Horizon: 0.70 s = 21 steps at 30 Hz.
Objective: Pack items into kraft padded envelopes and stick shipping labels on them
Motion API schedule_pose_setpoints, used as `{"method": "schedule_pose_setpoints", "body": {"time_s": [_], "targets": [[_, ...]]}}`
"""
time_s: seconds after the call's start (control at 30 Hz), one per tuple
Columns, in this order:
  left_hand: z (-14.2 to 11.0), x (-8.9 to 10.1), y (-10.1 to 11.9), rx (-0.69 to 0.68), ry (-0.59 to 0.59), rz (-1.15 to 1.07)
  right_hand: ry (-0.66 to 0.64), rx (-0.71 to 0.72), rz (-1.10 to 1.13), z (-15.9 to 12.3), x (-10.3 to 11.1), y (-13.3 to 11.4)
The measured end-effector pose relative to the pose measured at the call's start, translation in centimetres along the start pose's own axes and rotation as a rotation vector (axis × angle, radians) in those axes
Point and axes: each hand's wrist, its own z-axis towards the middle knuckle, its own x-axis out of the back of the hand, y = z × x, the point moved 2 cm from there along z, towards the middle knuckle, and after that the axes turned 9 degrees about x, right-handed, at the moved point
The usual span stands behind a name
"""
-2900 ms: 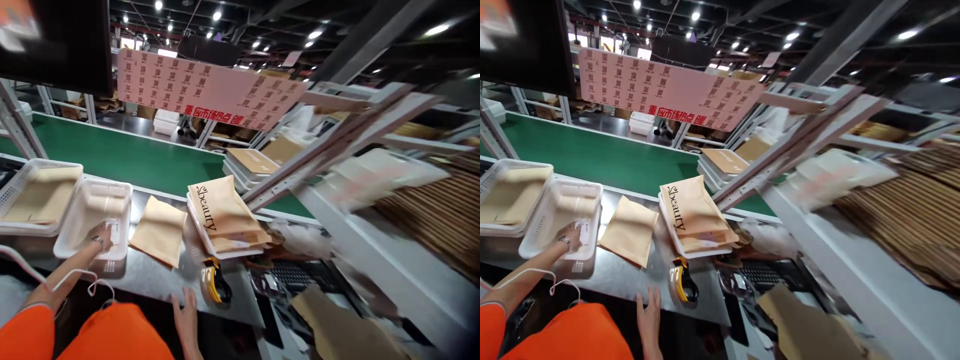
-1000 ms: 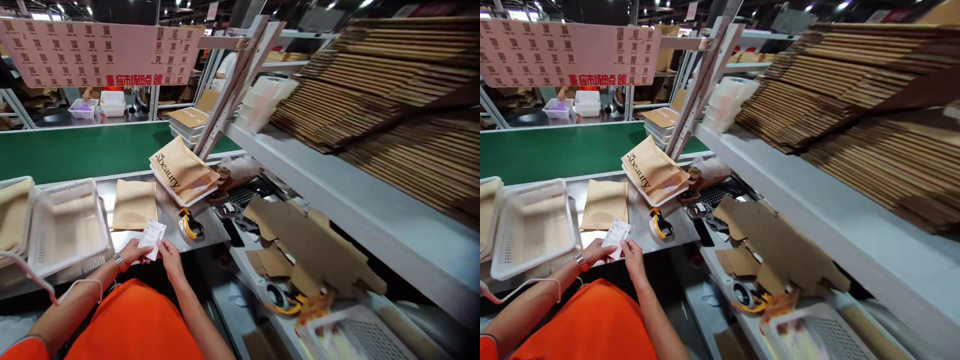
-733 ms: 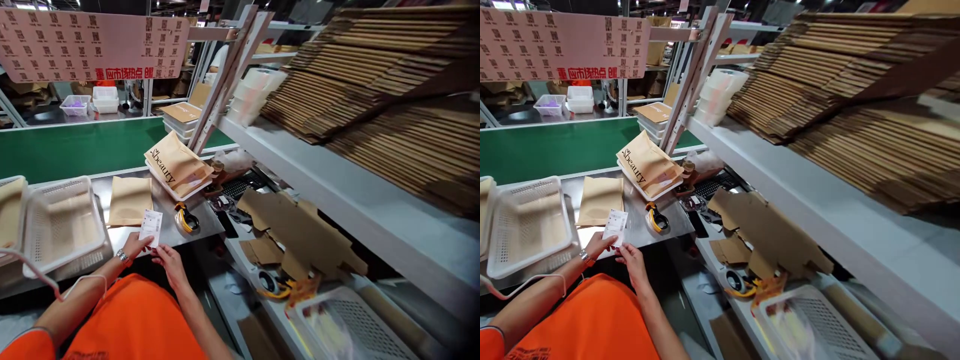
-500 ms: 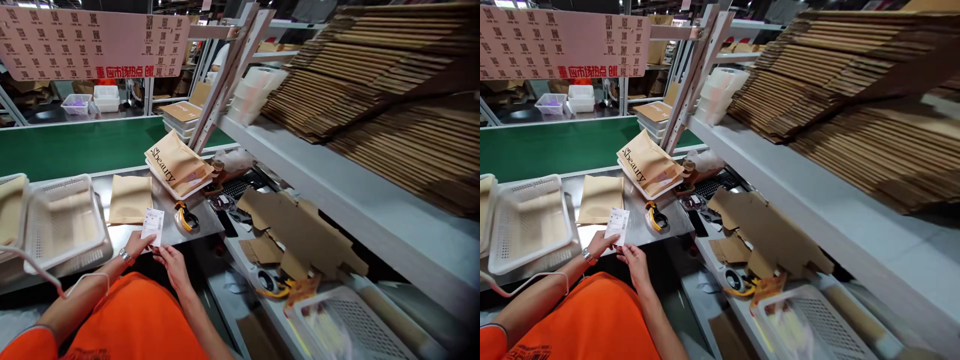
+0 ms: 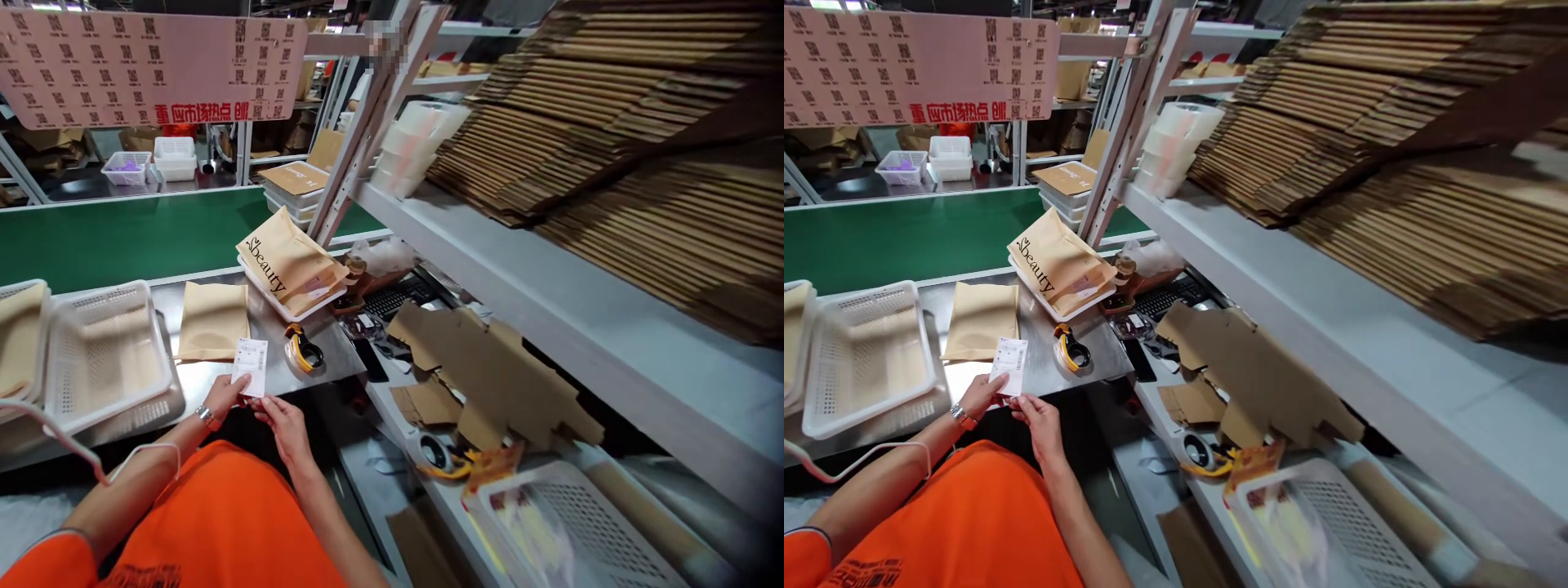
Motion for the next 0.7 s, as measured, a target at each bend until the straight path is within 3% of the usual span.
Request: {"method": "schedule_pose_setpoints", "body": {"time_s": [0.1,0.2,0.27,0.33,0.4,0.53,0.6,0.7], "targets": [[-0.2,0.2,-0.1,0.032,0.095,0.037,0.03,0.026,-0.007,0.2,0.7,-0.1],[-1.1,0.6,0.6,-0.173,0.254,0.206,0.065,0.062,-0.052,0.1,1.5,-0.3],[-2.0,0.2,1.1,-0.352,0.188,0.345,0.057,0.093,-0.121,0.0,1.9,-0.4],[-2.6,-0.8,1.3,-0.419,0.005,0.442,0.01,0.123,-0.195,-0.2,2.2,-0.4],[-2.9,-1.8,1.2,-0.364,-0.116,0.466,-0.047,0.161,-0.268,-0.2,2.5,-0.4],[-2.4,-2.9,1.0,-0.2,-0.041,0.349,-0.098,0.197,-0.328,-0.3,3.6,-0.3],[-2.2,-3.3,1.1,-0.162,-0.011,0.289,-0.114,0.144,-0.175,-0.7,4.8,-0.3],[-2.2,-3.5,1.4,-0.088,-0.064,0.196,-0.087,0.093,0.201,-1.8,7.8,-0.6]]}}
